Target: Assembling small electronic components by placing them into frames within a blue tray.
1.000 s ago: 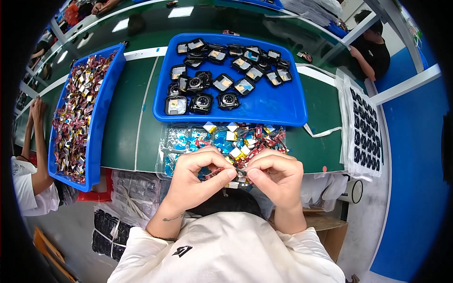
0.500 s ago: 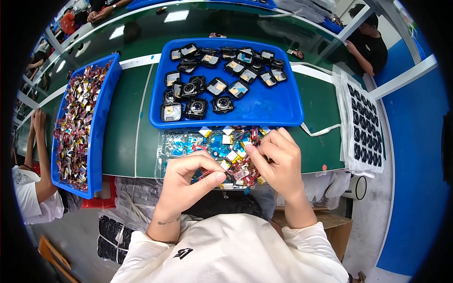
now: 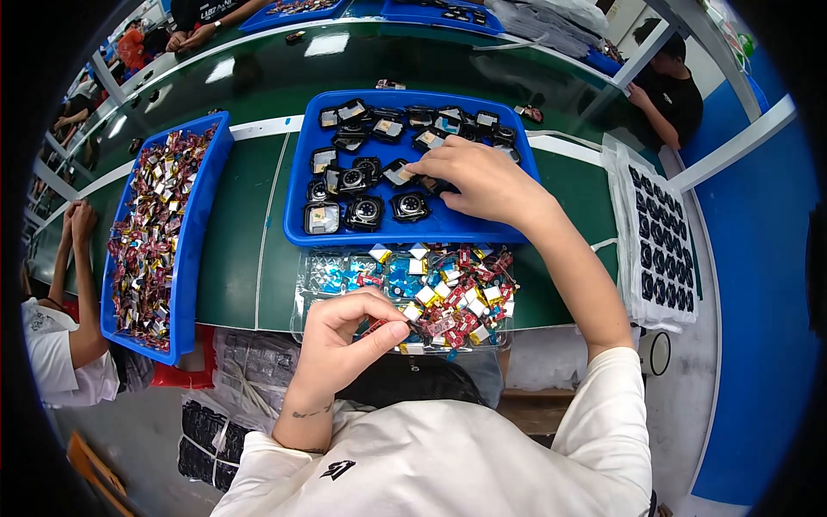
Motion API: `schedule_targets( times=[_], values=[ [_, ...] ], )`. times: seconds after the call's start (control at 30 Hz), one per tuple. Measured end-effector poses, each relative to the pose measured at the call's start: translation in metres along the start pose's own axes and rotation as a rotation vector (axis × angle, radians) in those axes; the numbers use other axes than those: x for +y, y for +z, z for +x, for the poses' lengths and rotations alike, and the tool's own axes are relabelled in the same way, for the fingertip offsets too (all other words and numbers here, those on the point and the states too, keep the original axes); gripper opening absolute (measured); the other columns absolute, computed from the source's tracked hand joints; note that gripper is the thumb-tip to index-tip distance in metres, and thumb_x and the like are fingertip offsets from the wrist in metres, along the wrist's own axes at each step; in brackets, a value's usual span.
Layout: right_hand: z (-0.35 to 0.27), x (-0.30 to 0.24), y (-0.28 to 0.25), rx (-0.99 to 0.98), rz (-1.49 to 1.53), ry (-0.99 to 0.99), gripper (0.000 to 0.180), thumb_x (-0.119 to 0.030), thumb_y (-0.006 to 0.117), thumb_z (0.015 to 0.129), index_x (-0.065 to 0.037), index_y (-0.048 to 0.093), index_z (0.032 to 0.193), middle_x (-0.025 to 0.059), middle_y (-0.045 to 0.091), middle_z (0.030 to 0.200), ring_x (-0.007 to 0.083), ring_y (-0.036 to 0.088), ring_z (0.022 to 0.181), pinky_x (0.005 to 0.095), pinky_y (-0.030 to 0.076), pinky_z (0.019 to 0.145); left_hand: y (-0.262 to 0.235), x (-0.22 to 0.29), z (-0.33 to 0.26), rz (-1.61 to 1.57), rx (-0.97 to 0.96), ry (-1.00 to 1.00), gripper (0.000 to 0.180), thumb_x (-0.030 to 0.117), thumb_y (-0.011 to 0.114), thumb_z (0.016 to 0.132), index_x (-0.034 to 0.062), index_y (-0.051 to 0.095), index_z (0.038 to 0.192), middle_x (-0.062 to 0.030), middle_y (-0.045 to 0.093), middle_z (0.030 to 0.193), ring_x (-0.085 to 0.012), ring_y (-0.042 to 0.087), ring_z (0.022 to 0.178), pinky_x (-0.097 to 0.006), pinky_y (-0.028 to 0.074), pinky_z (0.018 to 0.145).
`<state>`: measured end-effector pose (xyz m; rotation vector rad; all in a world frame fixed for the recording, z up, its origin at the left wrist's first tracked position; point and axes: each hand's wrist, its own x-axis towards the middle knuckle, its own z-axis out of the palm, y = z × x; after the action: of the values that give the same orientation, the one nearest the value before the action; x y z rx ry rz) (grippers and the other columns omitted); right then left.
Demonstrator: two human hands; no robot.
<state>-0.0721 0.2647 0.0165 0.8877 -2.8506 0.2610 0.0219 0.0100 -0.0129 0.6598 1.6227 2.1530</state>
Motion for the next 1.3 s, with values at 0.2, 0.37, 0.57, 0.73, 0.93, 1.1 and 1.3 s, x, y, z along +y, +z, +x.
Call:
schedule_targets(
  times=[0.2, 0.37, 0.57, 0.73, 0.93, 1.1, 1.3],
  values=[
    [-0.011, -0.003, -0.007, 0.098, 0.176, 0.095, 0.042, -0.008, 0.069, 0.069, -0.006, 0.062, 0.110, 0.0072, 0.063, 0.096, 0.0206, 0.060, 0.090, 0.0313, 0.051, 0.079, -0.005, 0.000, -0.004, -0.032, 0.034, -0.017, 0.004, -0.003, 0.067, 0.080, -0.0039, 0.064, 0.082, -0.0078, 0.063, 0.081, -0.0117, 0.056, 0.076, -0.025, 0.044, 0.070],
    [-0.034, -0.006, -0.010, 0.504, 1.288, 0.303, 0.023, -0.015, 0.075, 0.074, -0.002, 0.067, 0.091, 0.0091, 0.067, 0.088, 0.0119, 0.061, 0.078, 0.0284, 0.051, 0.071, -0.007, -0.004, -0.002, -0.019, 0.035, 0.011, 0.004, -0.003, 0.067, 0.080, -0.0037, 0.064, 0.083, -0.0074, 0.063, 0.081, -0.0116, 0.056, 0.075, -0.024, 0.044, 0.069],
    [-0.054, 0.000, -0.004, 0.566, 0.993, 0.697, 0.018, -0.019, 0.074, 0.078, -0.004, 0.065, 0.079, 0.0001, 0.063, 0.071, 0.0048, 0.055, 0.062, 0.0179, 0.041, 0.055, 0.000, -0.005, 0.005, -0.006, 0.005, 0.013, 0.004, -0.002, 0.068, 0.079, -0.0033, 0.065, 0.082, -0.0066, 0.063, 0.080, -0.0116, 0.056, 0.075, -0.025, 0.044, 0.069],
    [-0.058, -0.010, 0.008, 0.746, 0.085, 0.439, 0.021, -0.020, 0.073, 0.080, -0.003, 0.064, 0.075, 0.0033, 0.067, 0.077, 0.0078, 0.057, 0.061, 0.0171, 0.039, 0.053, 0.003, -0.003, 0.007, 0.024, 0.006, 0.023, 0.005, -0.001, 0.069, 0.078, -0.0030, 0.065, 0.081, -0.0067, 0.063, 0.080, -0.0118, 0.056, 0.074, -0.025, 0.044, 0.069],
    [-0.059, -0.032, 0.003, 0.684, 0.836, 0.686, 0.020, -0.016, 0.074, 0.080, -0.003, 0.060, 0.075, 0.0053, 0.066, 0.074, 0.0070, 0.058, 0.059, 0.0197, 0.046, 0.052, 0.007, -0.001, 0.009, 0.076, 0.040, 0.058, 0.005, 0.000, 0.069, 0.078, -0.0026, 0.066, 0.081, -0.0058, 0.063, 0.077, -0.0113, 0.055, 0.072, -0.024, 0.043, 0.067],
    [-0.066, -0.062, 0.006, 0.573, 1.443, 0.615, 0.016, -0.004, 0.068, 0.083, -0.001, 0.053, 0.087, 0.0101, 0.066, 0.079, 0.0087, 0.063, 0.066, 0.0205, 0.054, 0.054, 0.013, 0.005, 0.023, 0.202, 0.095, 0.087, 0.004, 0.002, 0.069, 0.076, -0.0012, 0.067, 0.077, -0.0061, 0.063, 0.075, -0.0105, 0.055, 0.068, -0.024, 0.041, 0.061],
    [-0.065, -0.092, 0.014, 0.601, 1.470, 0.566, 0.029, 0.001, 0.064, 0.083, 0.003, 0.053, 0.110, 0.0107, 0.067, 0.087, 0.0100, 0.064, 0.074, 0.0217, 0.056, 0.061, 0.019, 0.008, 0.037, 0.388, 0.143, 0.198, 0.004, 0.001, 0.069, 0.073, 0.0011, 0.068, 0.077, -0.0068, 0.064, 0.078, -0.0128, 0.056, 0.072, -0.025, 0.042, 0.064]
  ],
)
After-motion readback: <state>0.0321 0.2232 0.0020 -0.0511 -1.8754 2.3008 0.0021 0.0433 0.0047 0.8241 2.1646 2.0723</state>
